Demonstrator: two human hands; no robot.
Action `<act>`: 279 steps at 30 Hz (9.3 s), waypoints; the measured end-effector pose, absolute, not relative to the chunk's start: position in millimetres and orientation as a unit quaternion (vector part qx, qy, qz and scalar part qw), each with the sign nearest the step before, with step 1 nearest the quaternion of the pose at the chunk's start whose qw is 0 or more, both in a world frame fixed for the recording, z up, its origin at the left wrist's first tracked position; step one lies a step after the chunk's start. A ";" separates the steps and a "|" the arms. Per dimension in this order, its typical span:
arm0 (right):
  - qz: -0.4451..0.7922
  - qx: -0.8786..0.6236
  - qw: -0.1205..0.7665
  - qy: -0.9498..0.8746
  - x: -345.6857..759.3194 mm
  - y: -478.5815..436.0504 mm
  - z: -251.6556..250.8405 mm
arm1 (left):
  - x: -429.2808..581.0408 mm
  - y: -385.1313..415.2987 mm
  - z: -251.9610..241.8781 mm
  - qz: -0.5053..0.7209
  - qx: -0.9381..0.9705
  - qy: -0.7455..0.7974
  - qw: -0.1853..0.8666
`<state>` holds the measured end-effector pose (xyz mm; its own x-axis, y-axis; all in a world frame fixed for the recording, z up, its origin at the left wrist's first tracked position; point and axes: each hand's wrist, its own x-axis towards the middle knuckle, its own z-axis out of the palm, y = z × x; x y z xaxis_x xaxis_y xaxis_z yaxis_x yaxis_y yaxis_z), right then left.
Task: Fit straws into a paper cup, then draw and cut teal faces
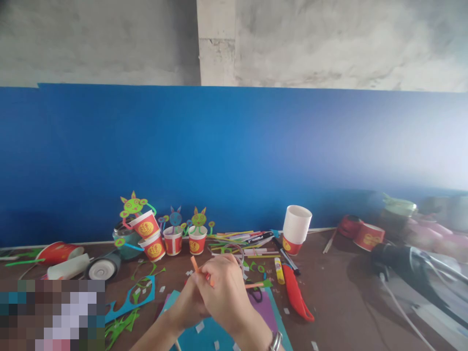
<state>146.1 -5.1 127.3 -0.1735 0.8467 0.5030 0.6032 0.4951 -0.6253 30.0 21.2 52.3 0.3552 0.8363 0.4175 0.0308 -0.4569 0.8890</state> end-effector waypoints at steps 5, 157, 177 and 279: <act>0.224 -0.469 0.470 -0.713 161.0 -2.3 137.7 | 30.3 21.3 50.2 0.486 0.649 0.273 0.517; 0.225 -0.485 0.405 -0.741 199.7 15.3 135.2 | 23.6 28.7 45.7 0.488 0.503 0.246 0.669; 0.130 -0.520 0.309 -0.786 187.9 -2.4 132.8 | 26.0 28.9 46.7 0.512 0.505 0.219 0.659; 0.584 -0.402 0.482 -0.514 188.7 39.7 107.7 | 15.8 34.6 48.5 0.536 0.440 0.243 0.678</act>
<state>188.7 39.7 107.7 -0.2114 0.9771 0.0262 -0.1496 -0.0059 -0.9887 15.8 34.6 48.5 0.3074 0.9409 0.1420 -0.5132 0.0382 0.8574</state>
